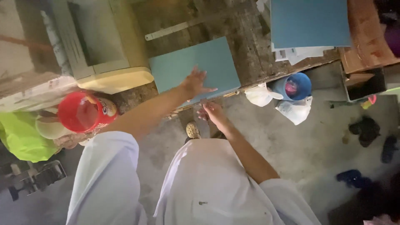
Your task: The person repeatedly wraps printed sheets with light blue cover sheets on a wooden workbench. They align the sheets, fold the cover over the edges, and smooth the surface with both hands. The process is repeated for multiple sets of documents.
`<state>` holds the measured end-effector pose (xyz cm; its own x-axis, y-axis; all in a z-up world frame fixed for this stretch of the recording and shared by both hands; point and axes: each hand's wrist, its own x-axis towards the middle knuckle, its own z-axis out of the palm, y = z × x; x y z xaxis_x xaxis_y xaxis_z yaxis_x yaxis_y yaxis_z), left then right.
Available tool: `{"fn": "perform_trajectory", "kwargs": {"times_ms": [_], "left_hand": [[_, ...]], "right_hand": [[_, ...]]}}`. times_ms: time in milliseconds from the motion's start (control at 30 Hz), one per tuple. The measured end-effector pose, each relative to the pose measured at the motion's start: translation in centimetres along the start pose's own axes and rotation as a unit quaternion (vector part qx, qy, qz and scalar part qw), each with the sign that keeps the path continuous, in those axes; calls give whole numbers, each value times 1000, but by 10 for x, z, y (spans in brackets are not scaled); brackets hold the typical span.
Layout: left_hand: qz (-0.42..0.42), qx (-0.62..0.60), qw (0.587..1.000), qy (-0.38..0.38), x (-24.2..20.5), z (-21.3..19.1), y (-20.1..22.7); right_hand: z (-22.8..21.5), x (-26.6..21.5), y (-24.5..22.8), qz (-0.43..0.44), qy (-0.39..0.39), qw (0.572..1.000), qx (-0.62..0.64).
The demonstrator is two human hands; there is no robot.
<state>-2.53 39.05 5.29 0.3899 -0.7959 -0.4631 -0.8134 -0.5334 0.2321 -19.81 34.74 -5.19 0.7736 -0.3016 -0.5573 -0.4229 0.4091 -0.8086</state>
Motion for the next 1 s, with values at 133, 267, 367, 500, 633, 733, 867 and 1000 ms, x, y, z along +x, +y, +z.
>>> {"fn": "perform_trajectory", "kwargs": {"times_ms": [133, 267, 367, 500, 633, 733, 867, 1000], "left_hand": [[-11, 6, 1000, 4, 47, 46, -16], [-13, 7, 1000, 9, 58, 61, -18], [8, 26, 999, 33, 62, 65, -27], [61, 129, 989, 42, 46, 46, -29], [121, 240, 963, 31, 17, 12, -29], [170, 352, 920, 27, 17, -4, -28], [49, 46, 996, 51, 40, 18, -33], [66, 53, 990, 117, -69, -51, -7]], "right_hand": [[10, -9, 0, 7, 23, 999, 27], [-13, -33, 30, -69, -10, 994, -79], [-43, -80, 44, -61, -17, 991, -121], [-101, -139, 107, -8, 41, 994, -101], [-92, -147, 79, -11, 43, 998, -50], [-70, -116, 53, -42, 31, 998, -32], [-21, -97, -7, -33, 25, 996, -75], [-7, -60, -21, 26, 82, 990, -111]]}}
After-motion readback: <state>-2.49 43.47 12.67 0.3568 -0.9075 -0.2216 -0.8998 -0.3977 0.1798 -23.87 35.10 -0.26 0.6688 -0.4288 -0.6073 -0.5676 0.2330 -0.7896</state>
